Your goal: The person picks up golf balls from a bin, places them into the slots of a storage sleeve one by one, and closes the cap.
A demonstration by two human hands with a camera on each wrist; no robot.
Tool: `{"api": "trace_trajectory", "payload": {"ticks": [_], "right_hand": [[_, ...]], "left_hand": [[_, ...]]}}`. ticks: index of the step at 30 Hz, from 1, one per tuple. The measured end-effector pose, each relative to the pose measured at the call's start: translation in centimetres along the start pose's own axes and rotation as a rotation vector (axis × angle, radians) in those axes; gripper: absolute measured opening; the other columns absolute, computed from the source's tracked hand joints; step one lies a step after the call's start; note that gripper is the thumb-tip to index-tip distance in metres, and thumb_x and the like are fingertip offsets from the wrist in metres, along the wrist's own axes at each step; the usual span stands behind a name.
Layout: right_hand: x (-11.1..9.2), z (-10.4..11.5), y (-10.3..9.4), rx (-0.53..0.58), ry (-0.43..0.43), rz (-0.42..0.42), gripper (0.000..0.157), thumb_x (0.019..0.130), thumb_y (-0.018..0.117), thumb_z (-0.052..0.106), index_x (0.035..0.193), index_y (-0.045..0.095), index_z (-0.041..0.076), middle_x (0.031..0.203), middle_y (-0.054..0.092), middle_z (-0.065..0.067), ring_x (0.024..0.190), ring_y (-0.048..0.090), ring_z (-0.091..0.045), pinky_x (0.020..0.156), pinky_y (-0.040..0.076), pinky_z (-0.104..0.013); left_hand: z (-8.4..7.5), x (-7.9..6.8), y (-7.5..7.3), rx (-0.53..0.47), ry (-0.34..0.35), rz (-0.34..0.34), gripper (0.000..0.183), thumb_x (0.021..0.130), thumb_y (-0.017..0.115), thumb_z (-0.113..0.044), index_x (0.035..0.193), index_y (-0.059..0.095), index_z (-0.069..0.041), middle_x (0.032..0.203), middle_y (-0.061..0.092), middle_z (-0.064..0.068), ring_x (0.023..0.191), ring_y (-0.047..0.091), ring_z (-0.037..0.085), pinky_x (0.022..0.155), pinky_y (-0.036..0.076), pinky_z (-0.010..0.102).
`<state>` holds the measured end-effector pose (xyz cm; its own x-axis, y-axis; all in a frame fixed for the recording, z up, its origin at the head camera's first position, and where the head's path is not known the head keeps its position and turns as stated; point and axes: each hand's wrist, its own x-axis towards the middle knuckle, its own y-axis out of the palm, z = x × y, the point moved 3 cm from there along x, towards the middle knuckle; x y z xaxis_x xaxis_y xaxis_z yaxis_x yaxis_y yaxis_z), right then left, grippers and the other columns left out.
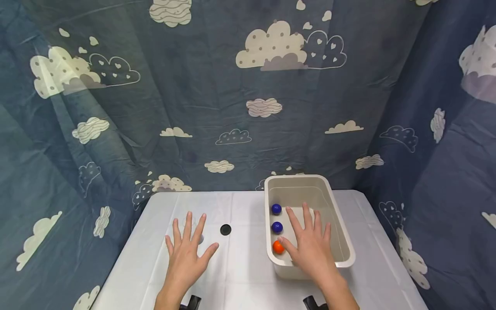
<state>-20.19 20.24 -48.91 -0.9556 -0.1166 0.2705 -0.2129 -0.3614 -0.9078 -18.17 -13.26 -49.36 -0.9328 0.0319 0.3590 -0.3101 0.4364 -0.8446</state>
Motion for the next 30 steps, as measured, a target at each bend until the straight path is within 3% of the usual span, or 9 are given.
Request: {"api": "trace_trajectory", "payload": {"ticks": [8,13,19,24,30], "right_hand": [[2.2,-0.2,-1.6,0.036,-0.109,0.058,0.087,0.088,0.074,0.050,0.159,0.031,0.025,0.162,0.018,-0.025,0.140,0.023,-0.056,0.099,0.022,-0.081],[3.7,-0.2,-2.7,0.065,-0.182,0.140,0.084,0.088,0.077,0.044,0.158,0.034,0.023,0.160,0.023,-0.025,0.140,0.026,-0.053,0.099,0.027,-0.079],[6.1,-0.6,-3.1,0.128,-0.269,0.244,0.079,0.087,0.079,0.040,0.154,0.042,0.020,0.155,0.034,-0.024,0.136,0.037,-0.049,0.098,0.039,-0.070],[7.8,-1.3,-1.8,0.147,-0.287,0.318,0.069,0.085,0.082,0.038,0.145,0.054,0.020,0.143,0.051,-0.016,0.126,0.052,-0.039,0.095,0.047,-0.061],[9.1,-1.7,0.7,0.178,-0.293,0.459,0.059,0.083,0.083,0.034,0.136,0.062,0.018,0.132,0.061,-0.010,0.116,0.059,-0.031,0.091,0.052,-0.052]], "left_hand": [[2.3,1.8,-0.6,-0.158,0.030,-0.098,0.087,0.089,0.077,-0.044,0.160,0.028,-0.033,0.167,0.015,0.013,0.150,0.002,0.047,0.103,0.013,0.081],[4.9,2.6,-0.3,-0.267,-0.033,-0.112,0.088,0.089,0.078,-0.038,0.160,0.027,-0.031,0.166,0.017,0.015,0.150,0.004,0.046,0.107,0.016,0.076],[8.0,3.3,1.6,-0.449,-0.178,-0.128,0.091,0.089,0.079,-0.031,0.161,0.024,-0.026,0.163,0.024,0.015,0.150,0.016,0.040,0.111,0.023,0.068],[10.0,3.3,3.5,-0.534,-0.298,-0.113,0.095,0.088,0.079,-0.036,0.161,0.019,-0.022,0.163,0.024,0.015,0.148,0.023,0.038,0.113,0.025,0.063],[11.9,3.3,6.2,-0.631,-0.344,-0.042,0.099,0.086,0.082,-0.036,0.161,0.019,-0.021,0.158,0.032,0.020,0.144,0.029,0.044,0.109,0.030,0.066]]}}
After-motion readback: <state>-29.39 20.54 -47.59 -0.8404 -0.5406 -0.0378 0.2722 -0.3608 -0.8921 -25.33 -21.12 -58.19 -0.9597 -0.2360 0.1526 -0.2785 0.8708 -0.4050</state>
